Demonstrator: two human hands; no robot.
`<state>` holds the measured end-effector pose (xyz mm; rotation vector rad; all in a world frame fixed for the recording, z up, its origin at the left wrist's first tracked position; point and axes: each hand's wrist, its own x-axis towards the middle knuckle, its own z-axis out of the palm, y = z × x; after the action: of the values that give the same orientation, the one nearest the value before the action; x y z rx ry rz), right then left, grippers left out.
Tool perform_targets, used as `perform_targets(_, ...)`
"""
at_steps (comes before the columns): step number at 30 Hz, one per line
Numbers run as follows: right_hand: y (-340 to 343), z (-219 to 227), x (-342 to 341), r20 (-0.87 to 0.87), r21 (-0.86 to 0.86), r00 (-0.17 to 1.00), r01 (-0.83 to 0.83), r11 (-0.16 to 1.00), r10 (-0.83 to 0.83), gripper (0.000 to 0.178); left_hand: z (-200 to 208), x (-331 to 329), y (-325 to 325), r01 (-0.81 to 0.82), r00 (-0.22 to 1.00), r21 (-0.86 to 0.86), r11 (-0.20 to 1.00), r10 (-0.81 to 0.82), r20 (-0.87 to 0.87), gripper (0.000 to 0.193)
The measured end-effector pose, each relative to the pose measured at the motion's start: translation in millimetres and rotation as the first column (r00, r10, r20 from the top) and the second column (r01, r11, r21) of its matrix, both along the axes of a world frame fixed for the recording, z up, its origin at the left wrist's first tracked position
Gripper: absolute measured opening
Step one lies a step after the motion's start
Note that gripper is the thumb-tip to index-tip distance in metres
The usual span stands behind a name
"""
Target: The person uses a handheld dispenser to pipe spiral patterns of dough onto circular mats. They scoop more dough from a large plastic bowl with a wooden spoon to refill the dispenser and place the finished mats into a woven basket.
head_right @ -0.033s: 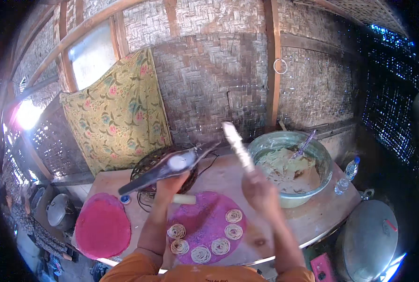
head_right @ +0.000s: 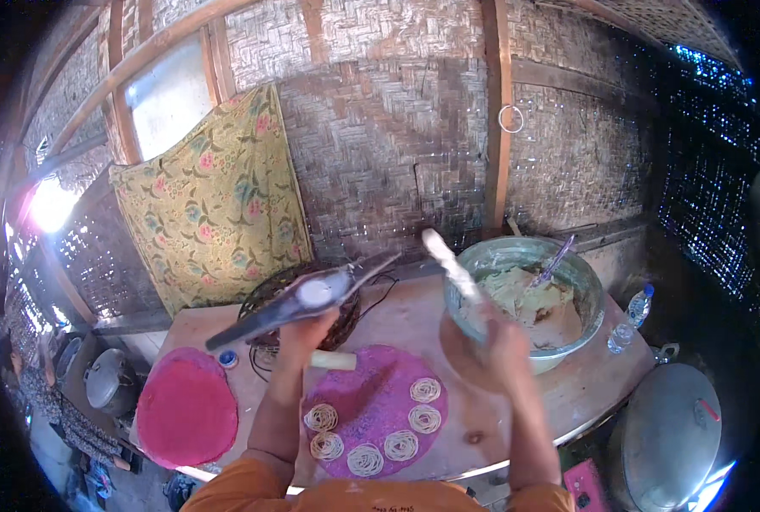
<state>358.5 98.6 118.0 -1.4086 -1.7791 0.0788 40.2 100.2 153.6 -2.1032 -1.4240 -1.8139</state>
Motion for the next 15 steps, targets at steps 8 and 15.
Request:
perform_targets(8, 12, -6, 37, 0.423, -0.038, 0.903, 0.101, 0.994, -0.076, 0.028, 17, -21, -6, 0.740, -0.033, 0.384, 0.552, -0.540, 0.841, 0.011)
perform_targets(15, -52, -32, -124, -0.810, 0.527, -0.407, -0.822, -0.216, -0.422, 0.100, -17, 27, 8, 0.727, -0.539, 0.594, 0.343, -0.251, 0.804, 0.014)
